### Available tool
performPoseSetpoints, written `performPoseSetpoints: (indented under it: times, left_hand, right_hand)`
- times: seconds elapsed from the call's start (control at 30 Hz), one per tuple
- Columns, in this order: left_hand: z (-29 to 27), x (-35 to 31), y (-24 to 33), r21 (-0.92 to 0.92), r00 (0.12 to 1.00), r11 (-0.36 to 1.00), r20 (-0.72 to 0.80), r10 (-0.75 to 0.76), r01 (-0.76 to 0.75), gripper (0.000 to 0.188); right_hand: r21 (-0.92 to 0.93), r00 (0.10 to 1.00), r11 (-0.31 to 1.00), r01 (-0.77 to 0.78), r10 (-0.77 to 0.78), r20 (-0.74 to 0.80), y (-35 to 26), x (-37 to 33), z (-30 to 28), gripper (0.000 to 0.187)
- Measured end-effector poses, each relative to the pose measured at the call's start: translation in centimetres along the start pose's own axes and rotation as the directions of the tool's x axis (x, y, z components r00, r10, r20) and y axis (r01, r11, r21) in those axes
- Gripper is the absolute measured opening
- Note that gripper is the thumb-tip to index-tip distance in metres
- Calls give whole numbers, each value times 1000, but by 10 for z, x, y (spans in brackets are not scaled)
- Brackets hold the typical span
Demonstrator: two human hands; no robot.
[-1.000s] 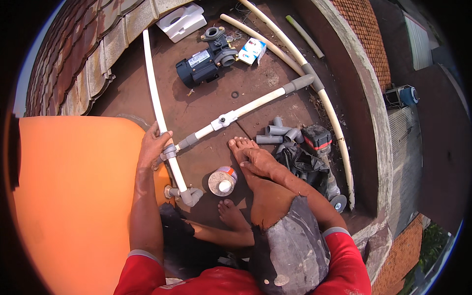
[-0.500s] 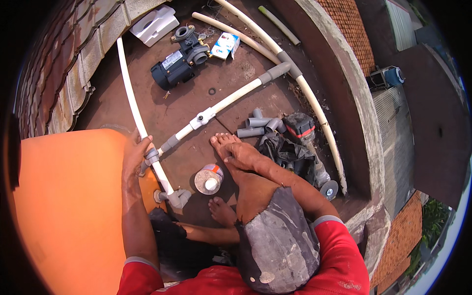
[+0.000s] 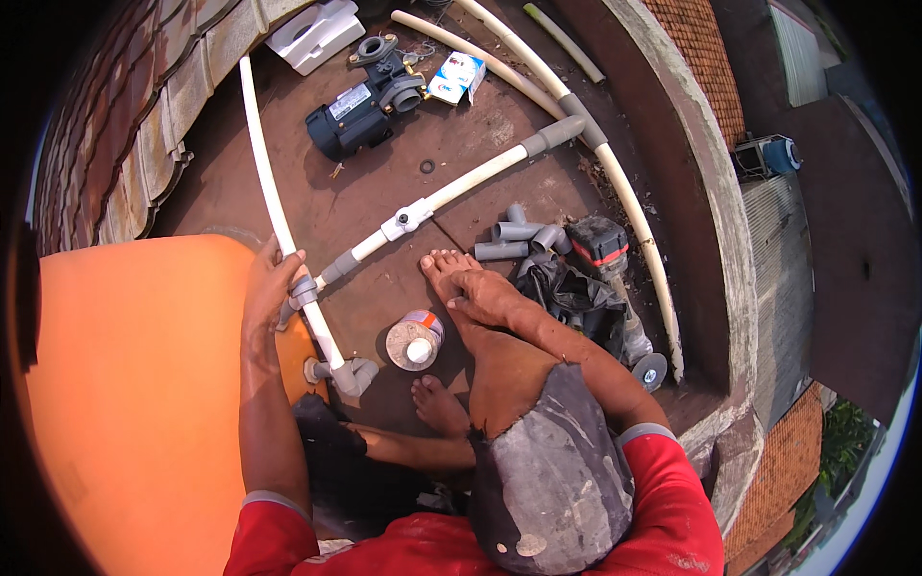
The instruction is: The person assembles a PVC pipe system on a rooftop next to a large orange water tank. They use an angle grinder to cut and smooth pipe ends, then connect pipes with fittings and a brass valve, and attach a water pump to the assembly.
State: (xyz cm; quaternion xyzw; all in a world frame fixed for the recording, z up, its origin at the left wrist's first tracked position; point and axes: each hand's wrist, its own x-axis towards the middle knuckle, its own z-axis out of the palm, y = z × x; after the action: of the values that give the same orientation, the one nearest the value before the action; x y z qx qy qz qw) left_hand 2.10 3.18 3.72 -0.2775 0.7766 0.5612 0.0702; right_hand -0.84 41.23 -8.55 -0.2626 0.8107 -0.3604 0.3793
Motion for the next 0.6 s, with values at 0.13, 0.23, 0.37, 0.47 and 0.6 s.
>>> performPoseSetpoints:
  times: [0.13,0.23,0.37,0.47,0.6]
  left_hand:
    - [3,0,1,-19,1000,1000,-7,16,-16,40]
    - [3,-1,7,19,999,999,14,-30,30,38]
    - [2,-1,1,21,1000,1000,-30,-7,7,45]
    - [-1,3,-4,72,997,996,-59,-39,44,58]
    - [-3,-1,4,-39,992,994,-67,-106,104,53]
  right_hand:
    - [14,998,999,38,-38,-48,6,-1,3,37]
    - [18,996,998,55,-53,-68,11,0,7,35]
    - [32,998,999,31,-29,-47,6,1,4,39]
    - [8,999,1000,25,-24,-29,6,1,2,39]
    - [-6,999,1000,15,-15,-35,8,2,4,39]
